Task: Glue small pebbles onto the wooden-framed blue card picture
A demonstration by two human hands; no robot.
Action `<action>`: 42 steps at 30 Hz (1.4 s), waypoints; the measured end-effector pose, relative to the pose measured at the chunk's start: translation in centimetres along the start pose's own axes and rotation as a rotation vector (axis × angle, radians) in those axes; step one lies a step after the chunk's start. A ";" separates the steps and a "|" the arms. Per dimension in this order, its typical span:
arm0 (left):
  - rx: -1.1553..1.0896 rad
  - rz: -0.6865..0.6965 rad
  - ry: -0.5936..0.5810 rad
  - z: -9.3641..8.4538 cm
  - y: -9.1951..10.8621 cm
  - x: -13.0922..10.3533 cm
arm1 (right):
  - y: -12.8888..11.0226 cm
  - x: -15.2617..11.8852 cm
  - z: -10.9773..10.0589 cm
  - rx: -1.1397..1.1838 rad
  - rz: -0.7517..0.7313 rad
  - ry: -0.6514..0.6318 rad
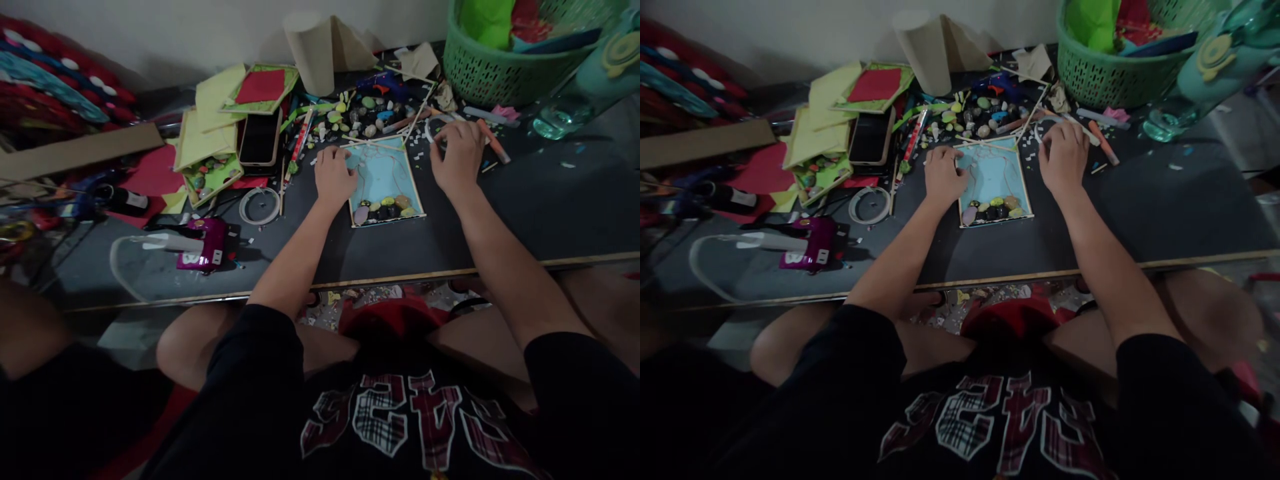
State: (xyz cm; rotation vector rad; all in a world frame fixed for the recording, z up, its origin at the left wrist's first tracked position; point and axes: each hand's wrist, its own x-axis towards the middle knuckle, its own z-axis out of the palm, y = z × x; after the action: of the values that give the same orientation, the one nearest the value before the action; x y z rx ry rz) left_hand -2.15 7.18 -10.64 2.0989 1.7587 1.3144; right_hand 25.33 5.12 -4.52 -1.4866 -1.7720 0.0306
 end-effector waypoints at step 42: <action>-0.056 0.334 -0.103 -3.8 7.4 -1.5 | -6.4 -2.8 0.9 0.621 -0.164 -0.335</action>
State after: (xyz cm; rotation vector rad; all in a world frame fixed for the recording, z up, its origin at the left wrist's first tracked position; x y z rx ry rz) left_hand 1.00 1.85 -4.87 2.4569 1.3576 1.2795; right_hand 19.56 1.22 -3.55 -0.9175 -1.8997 0.7166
